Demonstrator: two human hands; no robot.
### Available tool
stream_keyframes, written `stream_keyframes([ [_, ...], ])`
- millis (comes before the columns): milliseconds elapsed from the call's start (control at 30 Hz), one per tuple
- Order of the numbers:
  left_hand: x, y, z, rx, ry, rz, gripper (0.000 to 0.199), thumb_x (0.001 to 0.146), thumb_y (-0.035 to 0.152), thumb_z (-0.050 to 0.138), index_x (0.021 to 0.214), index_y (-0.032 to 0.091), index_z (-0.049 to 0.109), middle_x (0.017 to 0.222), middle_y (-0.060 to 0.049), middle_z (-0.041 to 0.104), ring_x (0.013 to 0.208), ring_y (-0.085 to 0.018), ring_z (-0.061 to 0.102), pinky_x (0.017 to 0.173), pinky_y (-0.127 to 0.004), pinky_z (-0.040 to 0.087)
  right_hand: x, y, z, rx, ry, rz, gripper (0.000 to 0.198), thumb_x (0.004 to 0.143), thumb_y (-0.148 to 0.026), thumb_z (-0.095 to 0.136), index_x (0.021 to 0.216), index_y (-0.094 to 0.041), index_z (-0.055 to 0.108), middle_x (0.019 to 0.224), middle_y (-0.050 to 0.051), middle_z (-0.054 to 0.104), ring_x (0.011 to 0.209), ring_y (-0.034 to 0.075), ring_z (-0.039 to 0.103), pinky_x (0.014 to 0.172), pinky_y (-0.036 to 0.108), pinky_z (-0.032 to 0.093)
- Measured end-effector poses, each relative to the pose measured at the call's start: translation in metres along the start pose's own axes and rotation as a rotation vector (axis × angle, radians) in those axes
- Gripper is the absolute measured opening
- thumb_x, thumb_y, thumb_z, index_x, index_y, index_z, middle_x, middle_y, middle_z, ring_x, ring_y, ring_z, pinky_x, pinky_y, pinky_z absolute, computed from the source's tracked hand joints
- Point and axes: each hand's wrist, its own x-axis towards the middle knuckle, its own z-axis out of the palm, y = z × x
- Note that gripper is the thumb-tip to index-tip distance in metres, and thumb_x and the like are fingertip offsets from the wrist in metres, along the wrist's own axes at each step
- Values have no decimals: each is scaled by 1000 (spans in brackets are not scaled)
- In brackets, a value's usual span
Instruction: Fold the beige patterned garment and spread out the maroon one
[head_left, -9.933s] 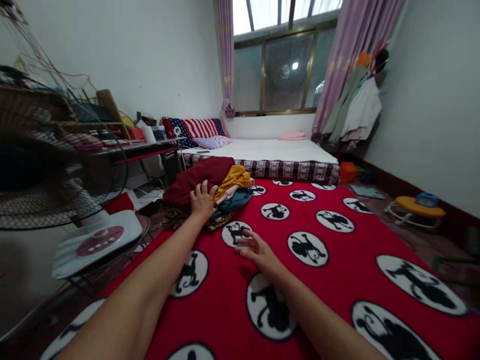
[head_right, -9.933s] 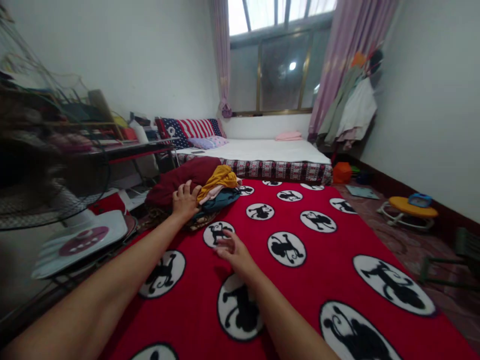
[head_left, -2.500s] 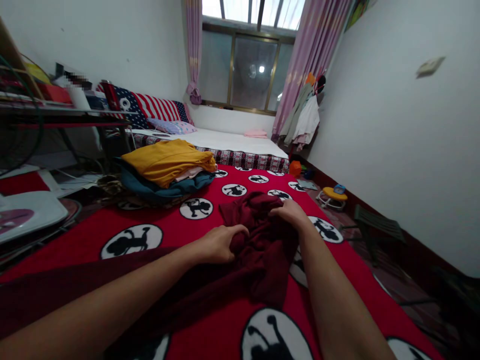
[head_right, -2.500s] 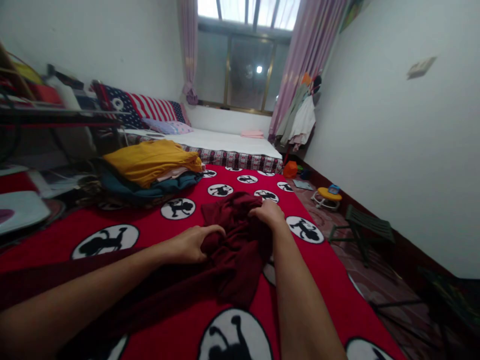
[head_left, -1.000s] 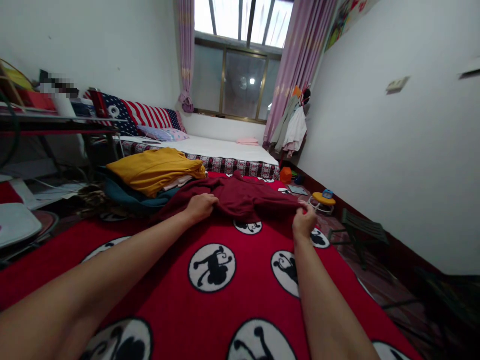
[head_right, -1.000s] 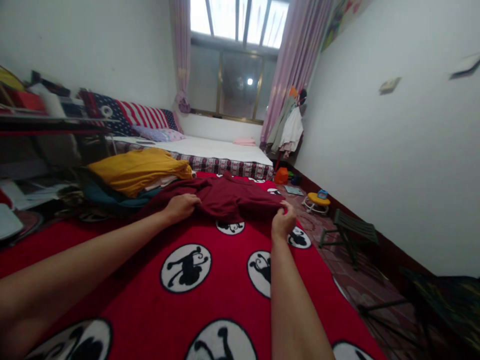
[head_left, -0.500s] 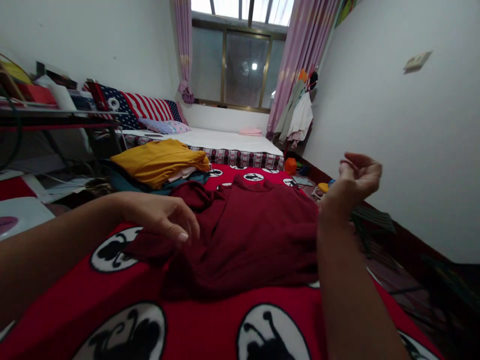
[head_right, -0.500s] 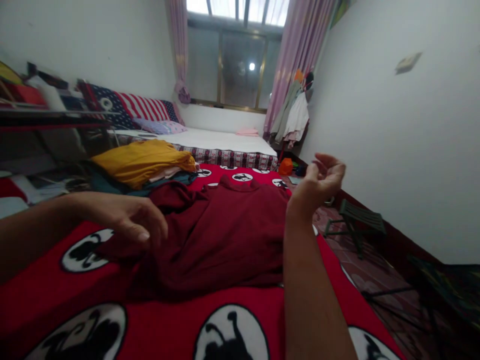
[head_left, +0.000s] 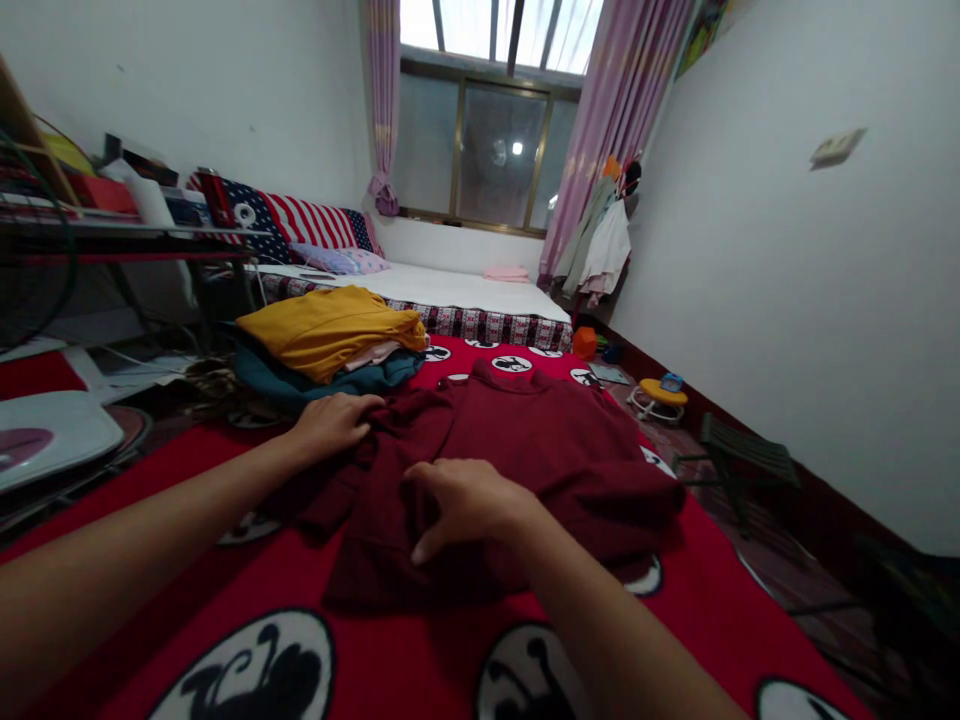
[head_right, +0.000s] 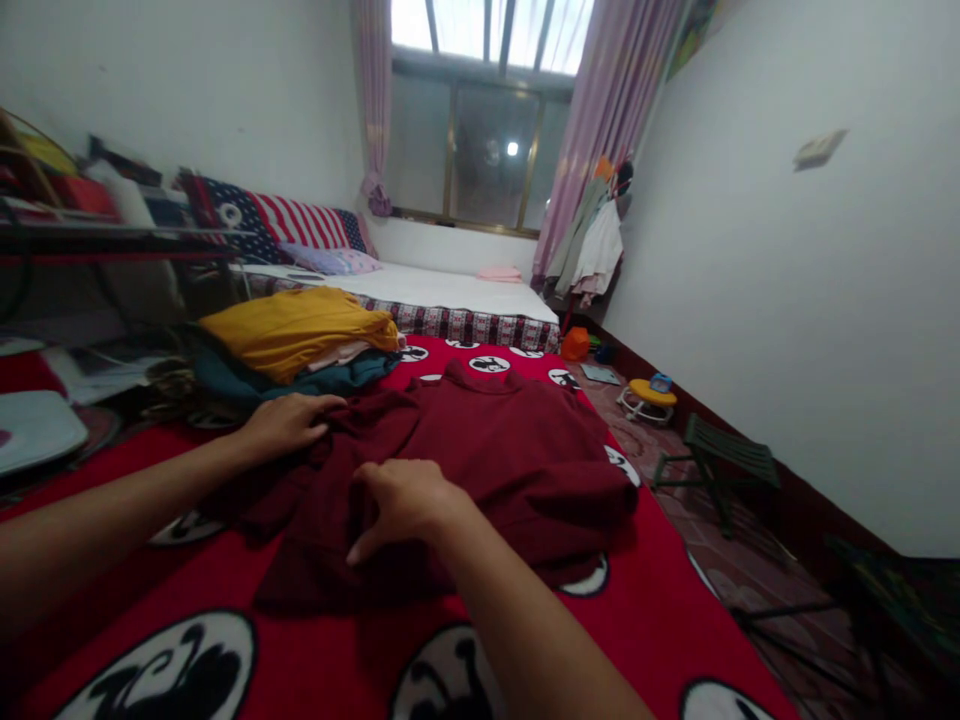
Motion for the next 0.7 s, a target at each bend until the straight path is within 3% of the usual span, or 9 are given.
stream_keyframes([
  [67,-2,-14,-14,-9,-7,-33,43,82,30,47,122,30,65,112,-5,71,102,-28,66,80,-34,50,2,-17,9,-165,-38,-19,81,61,-57,80,127,-17,55,117,15,64,101,31,64,77,39,52],
  [200,-4,-45,-50,64,5,-126,38,83,33,51,116,29,69,111,-5,71,103,-29,64,78,-34,50,4,-31,19,-234,-28,-61,28,82,-27,60,108,-17,63,104,11,70,92,26,68,68,32,50],
  [267,-5,-56,-63,137,6,-169,39,85,36,50,119,29,68,113,-6,70,102,-30,64,78,-35,49,4,-33,21,-221,17,-74,23,84,-15,49,101,-17,65,99,10,71,87,23,68,65,30,48],
  [367,-6,-65,-64,236,58,-181,35,87,33,47,114,30,69,109,-5,70,94,-27,63,78,-33,46,6,-35,21,-142,114,-113,21,86,-18,50,103,-17,63,103,9,70,89,21,67,67,29,46],
  [500,-8,-53,-49,292,191,-35,37,91,21,36,102,21,71,99,-6,67,95,-25,57,83,-33,44,8,-34,15,21,147,-228,25,84,-29,64,107,-20,63,108,6,68,94,20,64,71,27,44],
  [600,-12,-26,-42,232,317,157,38,88,17,39,114,19,66,123,-11,58,115,-33,48,95,-46,39,-1,-27,11,126,235,-228,23,83,-25,64,106,-21,63,105,4,67,91,18,62,74,26,44],
  [667,-21,-4,-40,92,310,321,34,88,22,45,115,23,65,126,-9,57,117,-32,48,100,-47,36,-17,-16,9,201,350,-187,23,82,-15,60,104,-21,62,102,3,67,88,16,62,76,25,44],
  [700,-28,6,-40,17,247,401,30,89,26,46,110,24,67,119,-8,61,112,-29,52,99,-44,37,-29,-9,8,228,417,-165,24,80,-9,56,100,-20,63,99,3,67,86,15,61,75,24,44],
])
